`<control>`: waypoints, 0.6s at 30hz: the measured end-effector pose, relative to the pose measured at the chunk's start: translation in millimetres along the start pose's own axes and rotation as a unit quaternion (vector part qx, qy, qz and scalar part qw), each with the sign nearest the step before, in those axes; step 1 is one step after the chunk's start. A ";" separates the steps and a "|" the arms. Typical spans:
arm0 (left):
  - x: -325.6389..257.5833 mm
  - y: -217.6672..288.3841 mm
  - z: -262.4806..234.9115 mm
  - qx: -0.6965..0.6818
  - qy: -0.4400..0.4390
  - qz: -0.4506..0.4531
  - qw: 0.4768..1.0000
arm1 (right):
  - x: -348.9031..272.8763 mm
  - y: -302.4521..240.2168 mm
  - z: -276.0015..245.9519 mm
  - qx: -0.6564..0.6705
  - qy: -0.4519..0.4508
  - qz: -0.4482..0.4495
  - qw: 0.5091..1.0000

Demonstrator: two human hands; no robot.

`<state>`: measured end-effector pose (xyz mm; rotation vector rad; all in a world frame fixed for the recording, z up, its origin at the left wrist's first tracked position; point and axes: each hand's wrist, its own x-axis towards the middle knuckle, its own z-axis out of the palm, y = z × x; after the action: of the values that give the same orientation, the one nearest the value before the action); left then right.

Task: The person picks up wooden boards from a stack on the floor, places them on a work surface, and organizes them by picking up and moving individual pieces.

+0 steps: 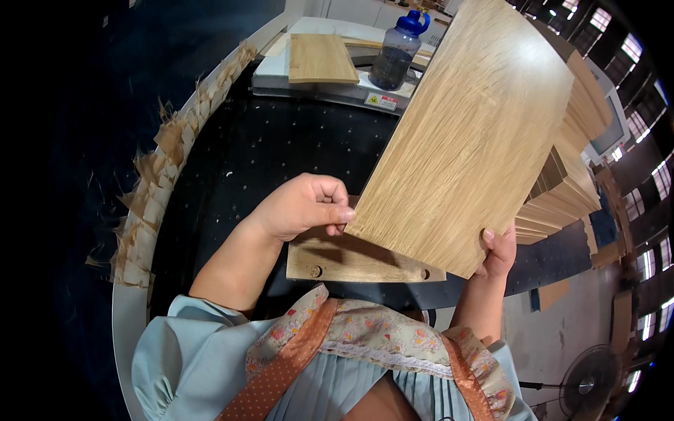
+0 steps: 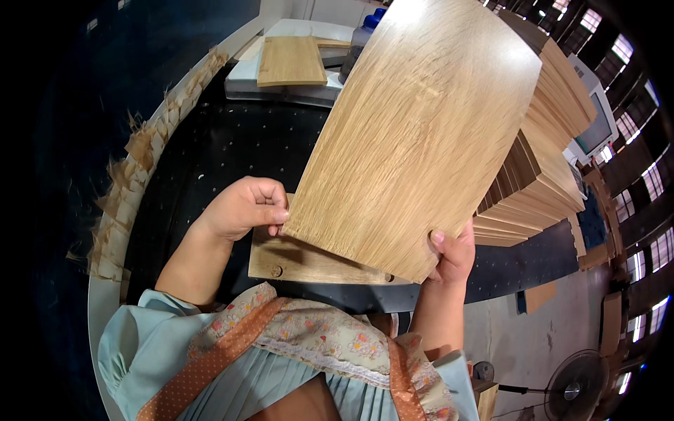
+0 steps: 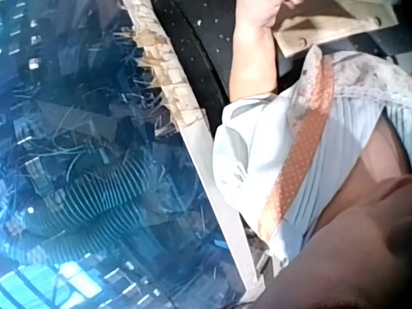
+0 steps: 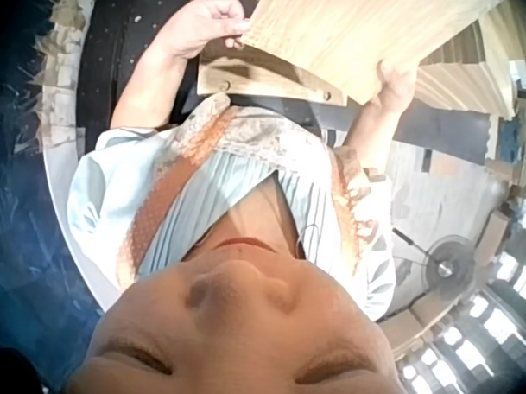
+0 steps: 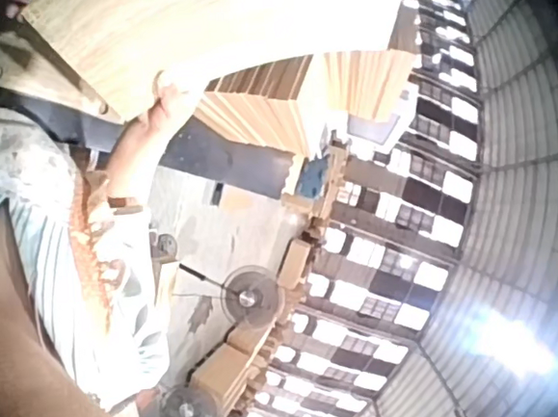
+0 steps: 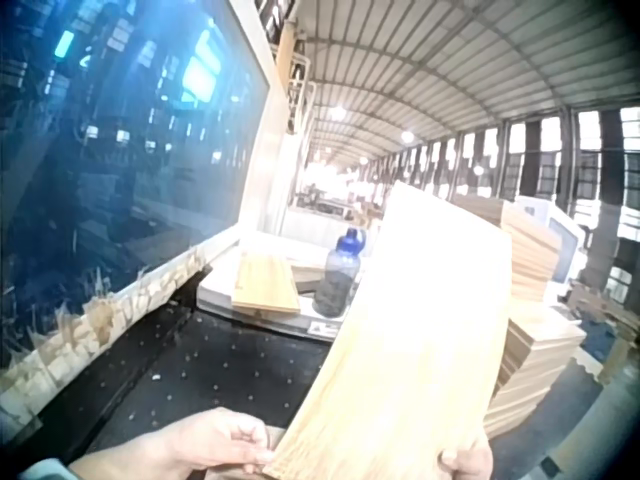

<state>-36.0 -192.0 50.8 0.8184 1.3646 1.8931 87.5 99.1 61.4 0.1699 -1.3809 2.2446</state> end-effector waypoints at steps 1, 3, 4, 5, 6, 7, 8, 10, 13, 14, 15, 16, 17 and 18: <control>1.8 -0.7 -1.5 -0.003 -0.013 -0.002 1.000 | -0.1 1.3 -2.1 -0.002 -0.002 0.001 1.000; 5.3 -5.9 -6.2 0.012 -0.037 0.006 0.999 | -1.2 4.8 -5.1 -0.007 -0.005 0.004 1.000; 6.8 -8.0 -6.9 0.026 -0.037 0.022 0.999 | -2.6 5.8 -2.7 -0.004 0.010 0.019 1.000; 8.1 -8.3 -7.1 0.039 -0.038 0.038 0.998 | -3.2 7.7 -4.5 -0.003 0.000 0.022 1.000; 10.5 -5.7 -3.8 0.011 -0.044 0.050 0.998 | -3.3 11.6 -8.6 -0.002 -0.010 0.025 1.000; 14.0 -2.0 2.7 -0.017 -0.049 0.062 0.997 | -3.8 14.6 -10.3 0.001 -0.021 0.029 0.999; 17.9 0.6 8.9 -0.045 -0.054 0.073 0.995 | -4.7 15.7 -8.9 0.000 -0.018 0.037 0.999; 23.7 -0.8 18.8 -0.096 -0.039 0.102 0.989 | -6.7 18.7 -12.6 -0.012 -0.034 0.056 0.998; 32.2 -10.3 25.2 -0.210 -0.045 0.108 0.971 | -10.9 24.3 -26.3 -0.063 -0.062 0.078 0.993; 33.0 -11.5 26.7 -0.220 -0.031 0.078 0.972 | -12.2 23.9 -31.0 -0.088 -0.069 0.082 0.990; 32.8 -10.0 28.8 -0.229 -0.016 0.048 0.972 | -12.7 22.9 -33.8 -0.098 -0.078 0.095 0.988; 32.9 -13.3 29.5 -0.246 -0.014 0.047 0.968 | -14.2 22.2 -35.4 -0.107 -0.086 0.109 0.984; 33.6 -19.0 29.2 -0.263 -0.012 0.046 0.964 | -14.4 21.6 -36.4 -0.116 -0.093 0.123 0.981; 33.8 -23.7 28.8 -0.280 -0.010 0.045 0.959 | -13.5 21.0 -37.4 -0.116 -0.100 0.131 0.980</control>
<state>-29.6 -143.4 39.3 0.6111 0.7171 2.1788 94.9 119.2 21.9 0.1425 -1.8549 2.3002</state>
